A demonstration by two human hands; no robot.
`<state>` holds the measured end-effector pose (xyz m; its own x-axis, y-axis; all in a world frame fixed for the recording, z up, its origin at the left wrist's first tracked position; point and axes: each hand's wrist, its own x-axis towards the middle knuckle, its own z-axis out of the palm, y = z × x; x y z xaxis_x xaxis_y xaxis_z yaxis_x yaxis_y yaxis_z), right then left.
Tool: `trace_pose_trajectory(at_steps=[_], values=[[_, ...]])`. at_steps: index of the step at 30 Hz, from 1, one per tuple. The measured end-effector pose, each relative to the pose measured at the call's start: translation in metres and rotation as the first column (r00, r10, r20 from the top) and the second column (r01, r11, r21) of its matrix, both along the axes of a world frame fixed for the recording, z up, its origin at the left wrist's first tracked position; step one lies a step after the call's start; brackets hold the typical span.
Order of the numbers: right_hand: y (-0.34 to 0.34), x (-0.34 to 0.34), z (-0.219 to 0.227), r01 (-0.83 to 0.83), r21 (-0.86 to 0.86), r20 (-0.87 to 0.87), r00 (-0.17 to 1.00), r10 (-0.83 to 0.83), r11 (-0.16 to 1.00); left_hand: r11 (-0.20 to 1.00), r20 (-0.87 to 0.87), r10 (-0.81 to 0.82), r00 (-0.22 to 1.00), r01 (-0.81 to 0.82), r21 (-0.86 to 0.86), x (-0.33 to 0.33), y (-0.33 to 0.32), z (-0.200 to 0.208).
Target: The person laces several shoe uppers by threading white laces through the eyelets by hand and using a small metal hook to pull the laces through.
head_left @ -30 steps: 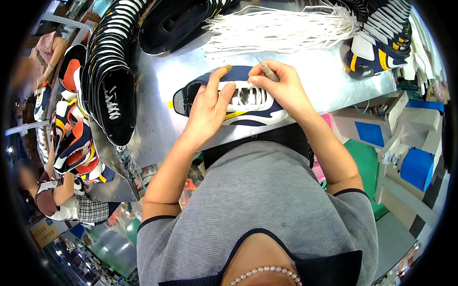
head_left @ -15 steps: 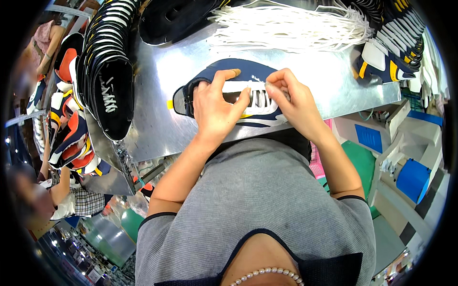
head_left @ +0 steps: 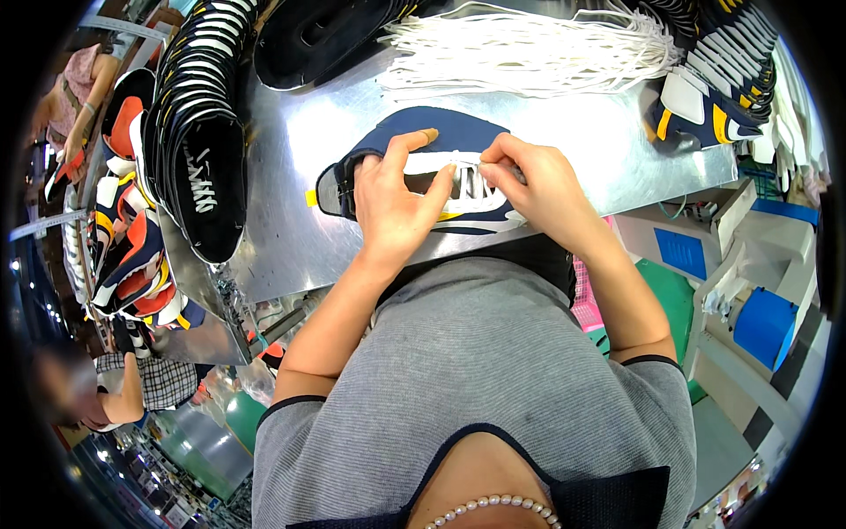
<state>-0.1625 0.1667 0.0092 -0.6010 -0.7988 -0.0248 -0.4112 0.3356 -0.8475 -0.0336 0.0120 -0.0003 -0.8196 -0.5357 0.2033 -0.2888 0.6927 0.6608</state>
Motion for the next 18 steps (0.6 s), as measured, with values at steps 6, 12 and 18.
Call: trace_pose_trajectory(at_steps=[6,12,18], values=[[-0.003,-0.004,0.002,-0.048,0.074,0.037,0.998,0.045,0.996,0.962,-0.137,0.029,0.990,0.009,0.272,0.001,-0.003,-0.008],[0.003,-0.002,-0.005,-0.013,-0.021,0.024,1.000,0.014,1.000,0.995,0.021,0.095,0.995,-0.094,-0.023,-0.007,0.008,-0.005],[0.009,0.002,-0.013,0.044,-0.135,0.163,0.986,-0.022,0.990,0.995,0.016,0.098,0.995,-0.097,-0.037,-0.004,0.010,-0.005]])
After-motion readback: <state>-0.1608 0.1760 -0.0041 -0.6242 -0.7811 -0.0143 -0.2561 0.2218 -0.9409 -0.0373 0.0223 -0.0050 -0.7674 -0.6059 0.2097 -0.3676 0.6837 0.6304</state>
